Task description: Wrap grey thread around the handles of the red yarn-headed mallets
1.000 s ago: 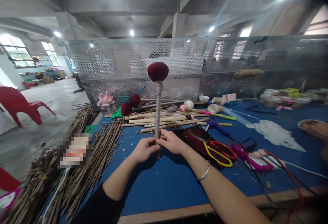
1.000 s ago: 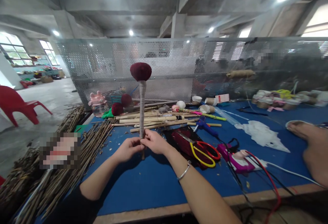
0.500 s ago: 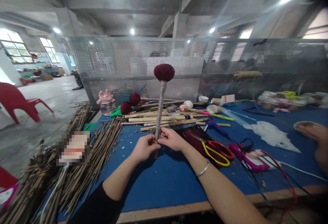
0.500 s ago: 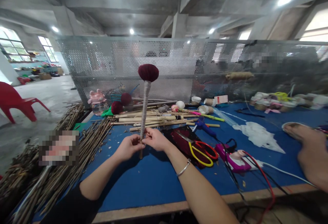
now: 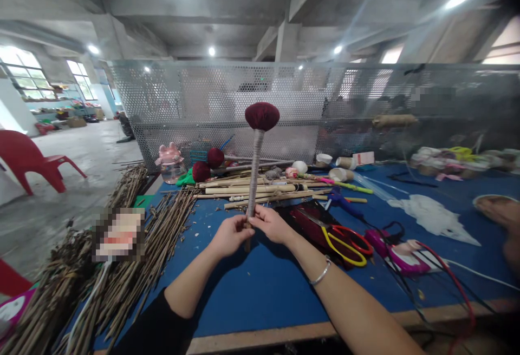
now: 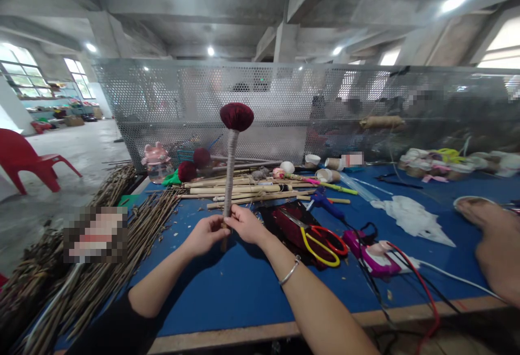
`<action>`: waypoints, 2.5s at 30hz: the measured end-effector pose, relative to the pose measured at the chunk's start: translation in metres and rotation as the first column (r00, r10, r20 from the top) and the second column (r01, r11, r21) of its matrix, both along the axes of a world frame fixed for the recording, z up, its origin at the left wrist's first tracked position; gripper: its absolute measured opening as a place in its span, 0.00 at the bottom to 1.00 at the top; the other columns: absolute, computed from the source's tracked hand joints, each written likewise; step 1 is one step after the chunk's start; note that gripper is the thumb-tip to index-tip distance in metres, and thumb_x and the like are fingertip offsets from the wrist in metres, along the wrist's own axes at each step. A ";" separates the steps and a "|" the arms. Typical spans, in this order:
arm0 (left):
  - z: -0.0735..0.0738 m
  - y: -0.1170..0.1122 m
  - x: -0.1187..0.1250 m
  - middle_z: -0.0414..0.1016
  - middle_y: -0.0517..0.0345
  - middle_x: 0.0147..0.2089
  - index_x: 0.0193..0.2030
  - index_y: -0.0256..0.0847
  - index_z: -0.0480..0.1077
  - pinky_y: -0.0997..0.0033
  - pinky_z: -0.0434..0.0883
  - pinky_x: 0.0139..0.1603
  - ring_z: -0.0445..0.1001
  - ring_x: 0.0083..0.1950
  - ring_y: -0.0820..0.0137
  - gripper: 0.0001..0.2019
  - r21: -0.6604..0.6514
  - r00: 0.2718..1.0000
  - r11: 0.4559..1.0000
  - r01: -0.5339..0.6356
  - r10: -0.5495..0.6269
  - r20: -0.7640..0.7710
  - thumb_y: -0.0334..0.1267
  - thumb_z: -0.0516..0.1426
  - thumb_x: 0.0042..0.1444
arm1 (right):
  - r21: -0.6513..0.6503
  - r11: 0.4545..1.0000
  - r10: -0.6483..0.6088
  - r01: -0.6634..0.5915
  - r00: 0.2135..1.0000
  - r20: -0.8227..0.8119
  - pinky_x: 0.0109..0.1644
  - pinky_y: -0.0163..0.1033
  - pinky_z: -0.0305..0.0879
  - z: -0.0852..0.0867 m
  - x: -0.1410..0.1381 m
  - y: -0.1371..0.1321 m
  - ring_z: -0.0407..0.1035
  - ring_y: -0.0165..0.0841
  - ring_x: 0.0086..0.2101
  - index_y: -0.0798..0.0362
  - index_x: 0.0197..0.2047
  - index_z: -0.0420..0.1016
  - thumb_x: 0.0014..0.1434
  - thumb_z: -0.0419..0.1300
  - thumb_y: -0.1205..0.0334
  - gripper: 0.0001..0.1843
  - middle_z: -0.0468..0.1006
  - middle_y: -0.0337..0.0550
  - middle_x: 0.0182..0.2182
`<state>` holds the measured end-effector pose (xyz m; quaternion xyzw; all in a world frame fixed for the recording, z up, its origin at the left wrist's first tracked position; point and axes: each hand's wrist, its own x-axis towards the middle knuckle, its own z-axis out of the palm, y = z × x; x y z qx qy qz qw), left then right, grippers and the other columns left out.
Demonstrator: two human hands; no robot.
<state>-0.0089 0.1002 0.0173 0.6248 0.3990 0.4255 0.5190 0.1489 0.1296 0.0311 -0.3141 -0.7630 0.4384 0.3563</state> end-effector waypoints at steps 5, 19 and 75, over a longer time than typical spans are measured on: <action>-0.003 0.003 -0.002 0.71 0.55 0.28 0.30 0.34 0.69 0.72 0.66 0.33 0.68 0.28 0.73 0.10 0.040 0.994 0.994 -0.106 0.107 -0.035 0.36 0.62 0.41 | 0.041 0.991 -0.132 0.129 0.986 0.097 0.26 0.31 0.56 0.001 0.002 0.001 0.56 0.25 0.22 0.57 0.33 0.66 0.52 0.56 0.62 0.07 0.65 0.34 0.21; 0.000 0.004 -0.009 0.68 0.59 0.26 0.34 0.35 0.68 0.73 0.64 0.32 0.66 0.28 0.74 0.13 0.091 0.997 0.995 -0.041 0.047 -0.061 0.37 0.63 0.41 | 0.005 0.993 -0.118 0.117 0.991 0.068 0.32 0.34 0.62 0.004 -0.007 -0.003 0.65 0.28 0.27 0.57 0.35 0.65 0.53 0.55 0.63 0.06 0.72 0.39 0.26; 0.014 -0.009 0.035 0.54 0.69 0.16 0.28 0.41 0.56 0.82 0.46 0.12 0.49 0.12 0.82 0.04 -0.446 0.831 0.881 -0.156 0.361 0.424 0.36 0.51 0.47 | -0.331 0.941 -0.050 -0.067 0.942 -0.332 0.26 0.31 0.58 -0.011 -0.020 0.012 0.63 0.25 0.20 0.57 0.34 0.67 0.46 0.63 0.54 0.17 0.71 0.36 0.21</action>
